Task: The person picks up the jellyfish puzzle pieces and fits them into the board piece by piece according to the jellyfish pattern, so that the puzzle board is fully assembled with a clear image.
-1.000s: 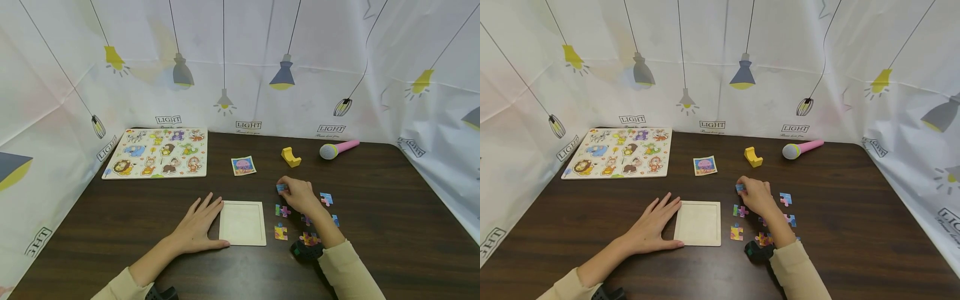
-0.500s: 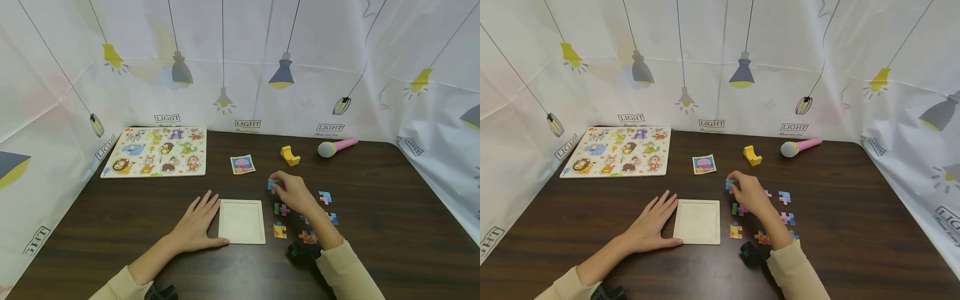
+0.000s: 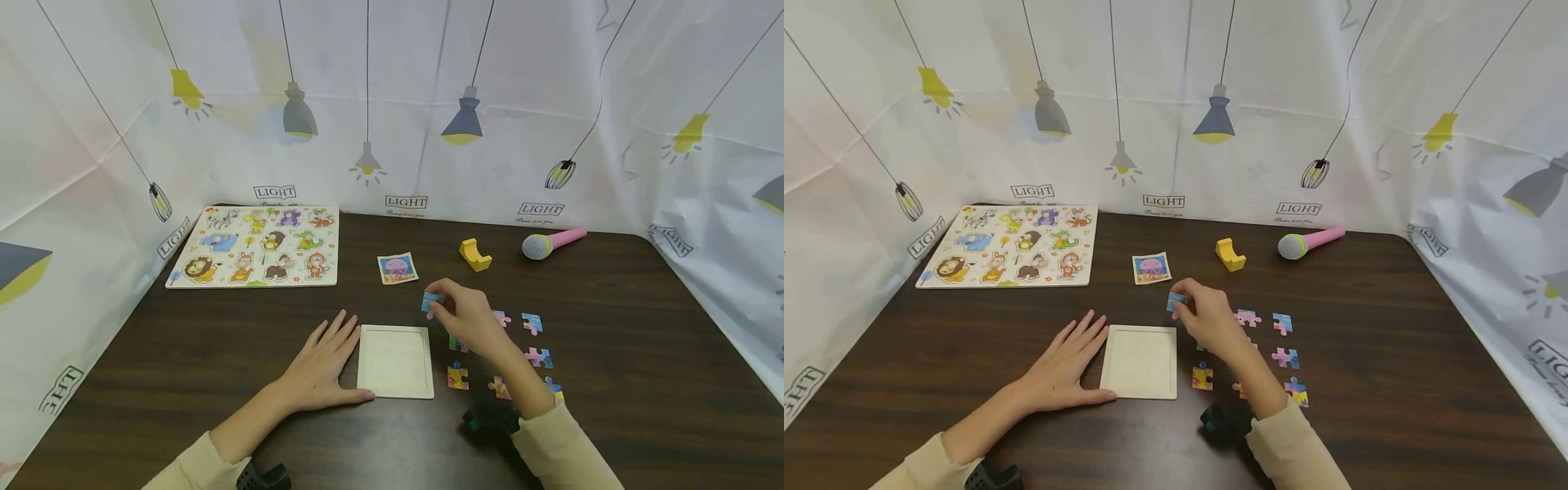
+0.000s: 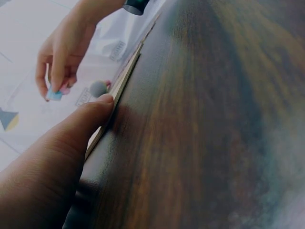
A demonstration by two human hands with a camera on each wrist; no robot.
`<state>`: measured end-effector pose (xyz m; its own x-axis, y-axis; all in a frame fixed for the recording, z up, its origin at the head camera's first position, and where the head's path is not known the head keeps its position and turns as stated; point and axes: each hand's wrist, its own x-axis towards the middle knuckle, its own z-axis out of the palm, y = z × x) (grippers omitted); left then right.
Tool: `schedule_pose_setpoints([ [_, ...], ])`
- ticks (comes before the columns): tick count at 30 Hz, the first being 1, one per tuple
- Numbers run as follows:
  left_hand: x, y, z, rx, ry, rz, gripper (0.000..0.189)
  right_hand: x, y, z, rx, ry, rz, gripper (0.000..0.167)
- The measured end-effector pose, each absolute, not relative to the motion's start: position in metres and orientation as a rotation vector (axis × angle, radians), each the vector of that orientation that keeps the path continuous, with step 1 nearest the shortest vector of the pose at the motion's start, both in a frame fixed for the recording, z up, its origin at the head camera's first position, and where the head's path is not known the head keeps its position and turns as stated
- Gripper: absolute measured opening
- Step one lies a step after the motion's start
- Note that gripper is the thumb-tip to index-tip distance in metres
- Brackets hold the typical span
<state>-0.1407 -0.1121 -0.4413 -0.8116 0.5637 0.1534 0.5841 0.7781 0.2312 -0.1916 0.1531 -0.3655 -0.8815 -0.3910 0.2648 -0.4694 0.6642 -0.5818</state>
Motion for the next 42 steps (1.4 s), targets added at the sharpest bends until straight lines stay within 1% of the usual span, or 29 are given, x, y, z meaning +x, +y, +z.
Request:
schedule_pose_setpoints([
  [13,-0.141,-0.112,-0.442,-0.921,-2.903,-0.391,0.109,-0.183,0.128,-0.382,0.862,-2.810,1.014,0.023],
  [20,-0.141,-0.112,-0.442,-0.919,-2.900,-0.391,0.109,-0.180,0.119,-0.392,0.878,-2.816,1.040,0.023],
  [29,-0.139,-0.113,-0.440,-0.929,-2.897,-0.384,0.107,-0.179,0.109,-0.406,0.828,-2.796,1.117,0.018],
  [37,-0.139,-0.113,-0.440,-0.934,-2.910,-0.384,0.107,-0.177,0.099,-0.415,0.682,-2.794,1.104,0.015],
  [42,-0.139,-0.114,-0.440,-0.930,-2.913,-0.386,0.107,-0.178,0.096,-0.419,0.641,-2.765,1.099,0.013],
])
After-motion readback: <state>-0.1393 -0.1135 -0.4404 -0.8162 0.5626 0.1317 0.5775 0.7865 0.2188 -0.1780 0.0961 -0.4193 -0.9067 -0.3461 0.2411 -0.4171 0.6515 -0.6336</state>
